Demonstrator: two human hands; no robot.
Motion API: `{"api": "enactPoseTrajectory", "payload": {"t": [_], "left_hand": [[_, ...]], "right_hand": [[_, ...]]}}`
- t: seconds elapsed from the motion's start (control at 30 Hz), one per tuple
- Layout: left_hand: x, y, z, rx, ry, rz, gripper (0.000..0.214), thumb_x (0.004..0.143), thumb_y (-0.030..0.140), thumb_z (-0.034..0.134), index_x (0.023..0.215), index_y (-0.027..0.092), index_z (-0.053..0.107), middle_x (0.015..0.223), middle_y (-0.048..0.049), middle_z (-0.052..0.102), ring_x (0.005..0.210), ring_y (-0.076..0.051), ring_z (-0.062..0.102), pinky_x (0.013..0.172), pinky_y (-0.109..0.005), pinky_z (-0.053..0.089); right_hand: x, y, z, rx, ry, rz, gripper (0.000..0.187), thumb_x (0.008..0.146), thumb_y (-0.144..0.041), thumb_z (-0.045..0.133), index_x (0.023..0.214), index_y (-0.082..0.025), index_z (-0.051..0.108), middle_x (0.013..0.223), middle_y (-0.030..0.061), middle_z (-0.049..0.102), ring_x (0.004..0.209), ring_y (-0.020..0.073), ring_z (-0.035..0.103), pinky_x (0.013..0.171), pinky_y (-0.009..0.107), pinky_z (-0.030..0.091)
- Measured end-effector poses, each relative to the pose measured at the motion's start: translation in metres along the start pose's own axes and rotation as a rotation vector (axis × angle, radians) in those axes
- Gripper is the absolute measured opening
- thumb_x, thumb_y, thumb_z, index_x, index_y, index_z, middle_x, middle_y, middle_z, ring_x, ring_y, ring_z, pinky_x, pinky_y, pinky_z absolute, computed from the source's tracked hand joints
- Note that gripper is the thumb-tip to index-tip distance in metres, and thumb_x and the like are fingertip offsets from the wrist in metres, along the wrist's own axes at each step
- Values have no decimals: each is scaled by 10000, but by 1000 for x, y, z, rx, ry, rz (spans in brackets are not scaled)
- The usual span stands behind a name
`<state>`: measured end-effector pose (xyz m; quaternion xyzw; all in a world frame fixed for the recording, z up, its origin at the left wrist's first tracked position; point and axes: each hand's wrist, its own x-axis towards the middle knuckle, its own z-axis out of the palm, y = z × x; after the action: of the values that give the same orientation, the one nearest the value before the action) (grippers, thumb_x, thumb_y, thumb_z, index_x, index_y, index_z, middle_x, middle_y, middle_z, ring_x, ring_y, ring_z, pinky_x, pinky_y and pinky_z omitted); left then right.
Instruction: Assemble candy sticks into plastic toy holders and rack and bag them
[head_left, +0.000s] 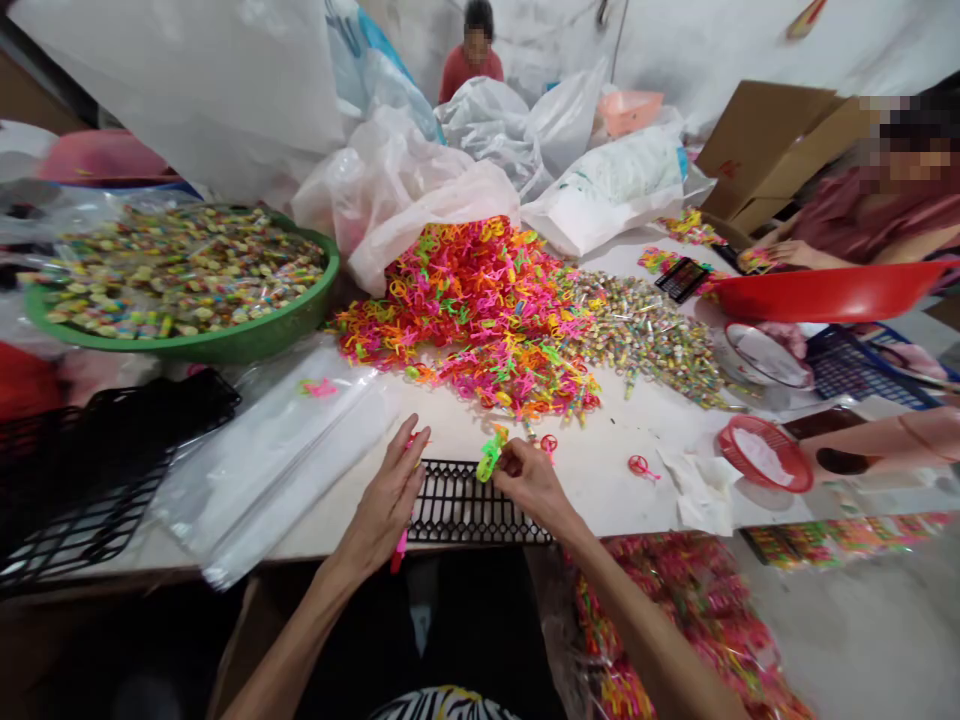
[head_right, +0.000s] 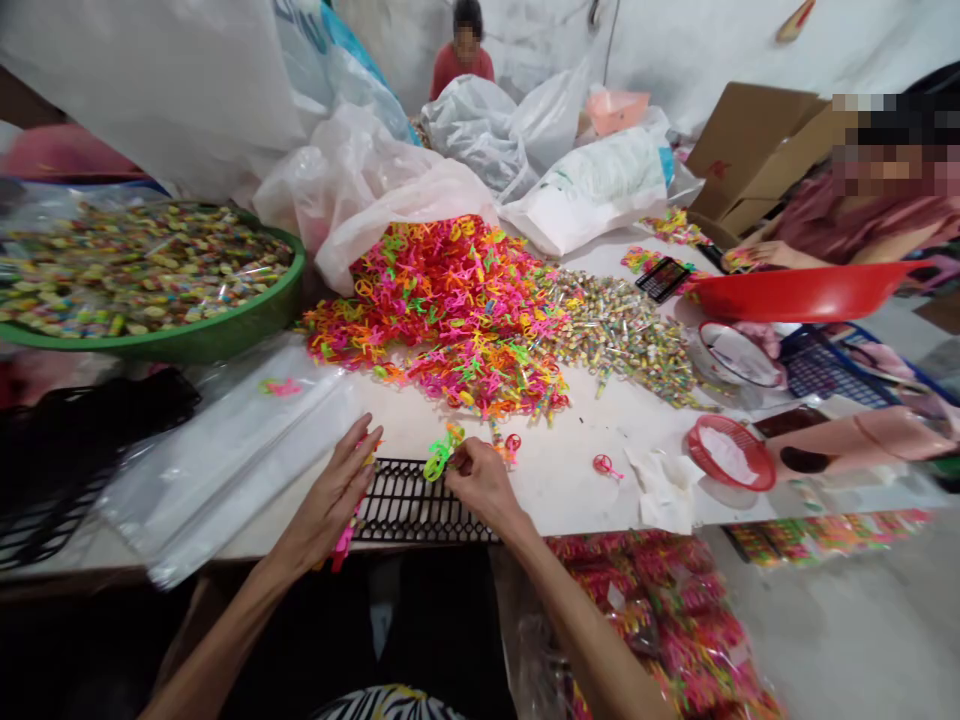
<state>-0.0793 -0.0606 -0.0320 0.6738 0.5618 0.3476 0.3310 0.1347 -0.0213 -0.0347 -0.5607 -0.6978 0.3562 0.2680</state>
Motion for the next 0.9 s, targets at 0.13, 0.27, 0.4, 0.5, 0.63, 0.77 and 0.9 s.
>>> {"api": "enactPoseTrajectory", "payload": {"t": [0.13,0.27,0.4,0.5,0.63,0.77,0.9], "left_hand": [[0,4,-2,-29,-13,-2,454,903,332,293,1354,276,297,1493,0,121,1354,-171,122,1097,-386,167],[0,5,-3,-40,-17,-2,456,906,324,292,1359,270,286,1496,0,106,1355,-161,117,1099,-364,168],[0,5,0,-19,-17,-5,463,908,323,282,1368,280,263,1496,6,108,1354,-166,118,1094,-361,187],[1,4,1,33,-7,13,495,896,340,316,1380,296,221,1502,6,60,1358,-185,97,1092,-390,181],[2,3,3,95,-19,59,473,885,354,338,1354,308,291,1502,15,34,1360,-211,79,1091,-425,162],[4,5,7,50,9,58,480,881,380,340,1351,290,304,1498,-3,81,1358,-201,99,1091,-418,163],[2,10,6,-24,49,3,464,883,407,317,1315,252,386,1485,-17,161,1352,-197,135,1096,-397,157]], "right_hand": [[4,-16,62,383,13,124,52,623,-153,518,661,-168,550,587,-24,559,529,115,507,503,213,405],[16,-27,82,268,-14,36,98,658,-130,490,615,-165,570,590,-10,569,571,125,514,549,220,407],[21,-29,76,-79,-55,-114,115,674,-93,483,646,-170,565,691,20,576,641,141,510,606,235,387],[20,-32,72,-311,-122,-157,88,722,-179,514,784,-169,576,850,56,578,700,166,528,620,260,383],[16,-41,76,-465,-162,-150,219,802,-252,474,990,-167,548,1007,90,563,838,211,546,711,315,398],[17,-48,80,-528,-178,-126,233,846,-236,420,1027,-176,554,1033,99,566,839,213,559,719,335,409],[29,-38,42,-534,-232,-182,243,825,-200,474,1037,-187,591,956,59,602,808,164,573,674,251,408]]}}
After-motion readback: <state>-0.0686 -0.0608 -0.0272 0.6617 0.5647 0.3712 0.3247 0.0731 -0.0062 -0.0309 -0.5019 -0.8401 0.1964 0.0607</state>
